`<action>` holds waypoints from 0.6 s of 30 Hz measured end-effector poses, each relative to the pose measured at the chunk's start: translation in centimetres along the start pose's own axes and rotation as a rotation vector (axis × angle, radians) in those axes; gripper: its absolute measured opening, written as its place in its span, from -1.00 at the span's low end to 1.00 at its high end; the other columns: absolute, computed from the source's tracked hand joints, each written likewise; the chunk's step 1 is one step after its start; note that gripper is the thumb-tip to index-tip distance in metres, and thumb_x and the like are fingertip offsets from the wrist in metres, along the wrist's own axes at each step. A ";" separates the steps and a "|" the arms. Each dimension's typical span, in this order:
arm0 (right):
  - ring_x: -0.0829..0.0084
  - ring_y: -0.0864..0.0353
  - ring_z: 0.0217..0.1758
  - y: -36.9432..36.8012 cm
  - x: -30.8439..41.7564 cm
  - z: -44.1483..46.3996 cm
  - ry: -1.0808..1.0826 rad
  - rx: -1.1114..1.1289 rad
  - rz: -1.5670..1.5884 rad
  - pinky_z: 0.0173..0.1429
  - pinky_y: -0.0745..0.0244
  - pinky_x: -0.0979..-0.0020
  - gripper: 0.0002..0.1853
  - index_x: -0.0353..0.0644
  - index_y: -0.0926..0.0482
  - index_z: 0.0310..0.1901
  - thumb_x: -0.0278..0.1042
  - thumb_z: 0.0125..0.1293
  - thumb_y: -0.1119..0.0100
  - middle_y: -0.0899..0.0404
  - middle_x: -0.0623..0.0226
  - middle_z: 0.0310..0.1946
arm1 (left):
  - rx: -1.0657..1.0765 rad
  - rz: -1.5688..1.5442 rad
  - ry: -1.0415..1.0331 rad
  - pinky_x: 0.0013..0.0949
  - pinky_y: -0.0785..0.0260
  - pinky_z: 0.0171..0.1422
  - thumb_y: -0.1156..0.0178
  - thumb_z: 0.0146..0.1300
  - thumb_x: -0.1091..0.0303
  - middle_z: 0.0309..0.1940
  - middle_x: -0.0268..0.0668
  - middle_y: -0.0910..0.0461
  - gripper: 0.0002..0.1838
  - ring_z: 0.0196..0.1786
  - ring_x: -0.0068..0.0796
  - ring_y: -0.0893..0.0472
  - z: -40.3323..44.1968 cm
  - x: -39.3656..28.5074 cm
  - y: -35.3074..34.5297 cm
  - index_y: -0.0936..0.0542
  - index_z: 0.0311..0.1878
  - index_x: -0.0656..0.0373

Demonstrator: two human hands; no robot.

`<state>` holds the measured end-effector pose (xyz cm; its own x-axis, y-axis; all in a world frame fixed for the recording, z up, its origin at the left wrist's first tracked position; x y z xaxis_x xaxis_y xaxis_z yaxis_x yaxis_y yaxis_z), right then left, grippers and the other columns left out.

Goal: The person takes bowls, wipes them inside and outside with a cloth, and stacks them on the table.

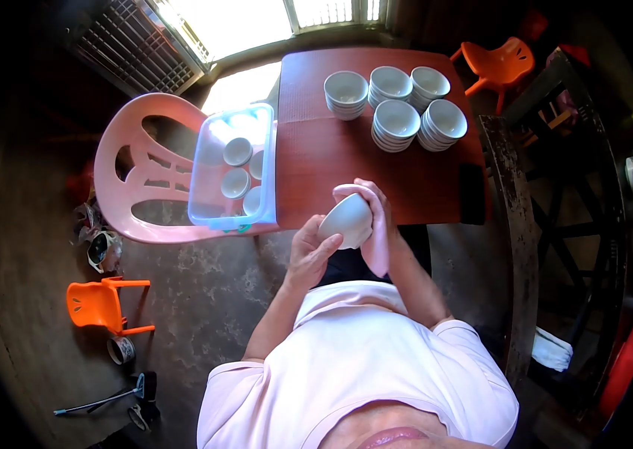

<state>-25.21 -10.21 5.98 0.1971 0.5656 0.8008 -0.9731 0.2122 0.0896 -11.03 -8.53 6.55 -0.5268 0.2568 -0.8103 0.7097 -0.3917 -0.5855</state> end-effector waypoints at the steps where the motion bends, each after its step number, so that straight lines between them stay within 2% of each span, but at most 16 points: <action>1: 0.21 -0.62 -0.10 0.0 0.2 -0.2 -0.151 -0.029 0.106 0.17 -0.42 0.33 -0.73 -0.11 -0.53 0.00 -0.22 0.35 0.01 -0.62 0.20 -0.17 | 0.007 0.011 0.000 -0.56 -0.33 0.00 -0.26 0.28 0.42 -0.23 -0.41 -0.52 -0.80 -0.14 -0.68 -0.47 0.1 0.1 0.0 -0.49 -0.09 0.21; 2: 0.22 -0.63 -0.09 -0.1 0.5 -0.6 -0.306 -0.056 0.213 0.18 -0.42 0.34 -0.72 -0.10 -0.52 0.01 -0.21 0.36 0.01 -0.62 0.18 -0.15 | 0.009 0.021 0.002 -0.55 -0.34 0.00 -0.26 0.29 0.41 -0.22 -0.40 -0.53 -0.79 -0.14 -0.68 -0.47 0.1 0.5 0.3 -0.49 -0.07 0.21; 5: 0.23 -0.62 -0.09 -0.7 1.6 1.0 -0.679 0.063 0.242 0.14 -0.44 0.30 -0.69 -0.06 -0.54 0.04 -0.20 0.30 -0.06 -0.61 0.17 -0.18 | 0.033 0.200 0.055 -0.48 -0.35 0.12 -0.26 0.26 0.44 -0.12 -0.35 -0.55 -0.72 -0.04 -0.64 -0.51 0.0 1.7 1.4 -0.49 0.01 0.23; 6: 0.28 -0.60 -0.08 -1.3 4.5 2.4 -0.337 0.234 -0.089 0.06 -0.49 0.25 -0.68 -0.04 -0.59 0.03 -0.19 0.25 -0.14 -0.62 0.20 -0.19 | 0.037 0.274 0.081 -0.47 -0.33 0.16 -0.28 0.24 0.46 -0.09 -0.34 -0.56 -0.69 -0.01 -0.64 -0.51 -0.1 1.8 1.3 -0.49 0.03 0.22; 7: 0.28 -0.60 -0.08 -1.7 5.9 2.9 -0.087 0.326 -0.224 0.02 -0.51 0.23 -0.69 -0.01 -0.62 0.00 -0.20 0.23 -0.16 -0.62 0.22 -0.19 | 0.020 0.245 0.064 -0.45 -0.35 0.19 -0.28 0.23 0.47 -0.02 -0.29 -0.55 -0.59 0.08 -0.55 -0.52 0.0 1.6 1.0 -0.45 0.14 0.24; 8: 0.29 -0.59 -0.07 -2.1 7.2 3.2 0.173 0.414 -0.360 -0.02 -0.52 0.22 -0.70 0.01 -0.65 -0.02 -0.20 0.21 -0.19 -0.62 0.23 -0.19 | 0.038 0.029 -0.017 -0.38 -0.37 0.20 -0.25 0.25 0.44 0.02 -0.26 -0.55 -0.59 0.12 -0.46 -0.53 0.1 0.9 0.3 -0.43 0.14 0.24; 9: 0.29 -0.60 -0.06 -1.9 6.3 3.3 0.139 0.404 -0.304 0.00 -0.52 0.21 -0.73 0.02 -0.69 -0.08 -0.18 0.21 -0.20 -0.62 0.27 -0.15 | 0.020 -0.051 -0.002 -0.38 -0.36 0.19 -0.22 0.28 0.40 0.00 -0.26 -0.54 -0.64 0.09 -0.46 -0.53 0.3 0.9 0.6 -0.44 0.11 0.25; 10: 0.26 -0.60 -0.05 -1.6 4.2 3.0 0.139 0.365 -0.184 0.05 -0.49 0.19 -0.73 0.03 -0.65 -0.05 -0.18 0.22 -0.20 -0.60 0.25 -0.11 | 0.004 -0.131 0.011 -0.37 -0.36 0.18 -0.18 0.31 0.37 -0.02 -0.26 -0.53 -0.68 0.07 -0.46 -0.53 0.4 0.9 0.8 -0.44 0.07 0.27; 11: 0.23 -0.58 -0.01 -1.1 2.8 2.4 0.043 0.222 -0.076 0.09 -0.48 0.19 -0.69 -0.02 -0.60 0.01 -0.20 0.23 -0.19 -0.58 0.23 -0.05 | -0.025 -0.230 0.069 -0.35 -0.31 0.23 -0.16 0.34 0.32 -0.05 -0.24 -0.54 -0.71 0.10 -0.46 -0.51 0.6 0.6 0.3 -0.44 0.04 0.25; 12: 0.21 -0.56 0.04 -0.8 2.4 1.3 -0.045 0.081 0.034 0.13 -0.46 0.18 -0.64 -0.06 -0.54 0.07 -0.21 0.25 -0.18 -0.56 0.21 0.01 | -0.086 -0.246 0.053 -0.36 -0.38 0.17 -0.18 0.33 0.32 -0.07 -0.23 -0.54 -0.73 0.04 -0.46 -0.54 0.6 0.2 -0.1 -0.44 0.00 0.23; 14: 0.14 -0.51 0.15 -1.3 4.6 -0.9 0.015 -0.231 -0.407 0.20 -0.43 0.18 -0.55 -0.15 -0.40 0.17 -0.22 0.27 -0.17 -0.49 0.16 0.11 | -0.116 -0.261 0.033 -0.38 -0.44 0.07 -0.18 0.33 0.33 -0.09 -0.23 -0.55 -0.75 -0.03 -0.48 -0.56 0.9 0.7 0.3 -0.44 -0.01 0.22; 15: 0.10 -0.46 0.20 -1.4 3.8 -1.7 -0.078 -0.233 -0.454 0.24 -0.40 0.17 -0.50 -0.19 -0.33 0.22 -0.22 0.29 -0.14 -0.46 0.14 0.14 | -0.105 -0.234 0.061 -0.42 -0.47 0.01 -0.18 0.33 0.36 -0.12 -0.23 -0.55 -0.77 -0.08 -0.52 -0.57 1.0 1.3 0.7 -0.44 -0.02 0.21; 16: 0.12 -0.47 0.19 -1.1 2.8 -1.5 -0.144 -0.243 -0.319 0.27 -0.37 0.17 -0.53 -0.17 -0.39 0.18 -0.20 0.27 -0.16 -0.49 0.15 0.10 | -0.076 -0.193 0.078 -0.48 -0.45 0.01 -0.18 0.34 0.37 -0.15 -0.28 -0.55 -0.79 -0.09 -0.59 -0.55 1.1 1.6 0.9 -0.44 -0.04 0.21; 18: 0.17 -0.49 0.15 -1.9 -1.4 -0.4 -0.659 -0.102 0.583 0.23 -0.39 0.19 -0.60 -0.16 -0.51 0.05 -0.18 0.22 -0.19 -0.53 0.20 0.00 | 0.034 0.203 0.032 -0.47 -0.45 0.05 -0.21 0.30 0.38 -0.09 -0.29 -0.55 -0.70 -0.04 -0.58 -0.55 1.5 2.3 2.9 -0.45 0.04 0.23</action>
<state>-23.62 -11.05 4.43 -0.4666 0.0382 0.8837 -0.8755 0.1218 -0.4675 -10.93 -10.35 3.01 -0.3591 0.1975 -0.9122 0.7834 -0.4675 -0.4096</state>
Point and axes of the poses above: each hand's wrist, its own z-axis towards the middle knuckle, its own y-axis out of the back of the hand, x = y × z, the point moved 6 cm from there along z, towards the middle knuckle
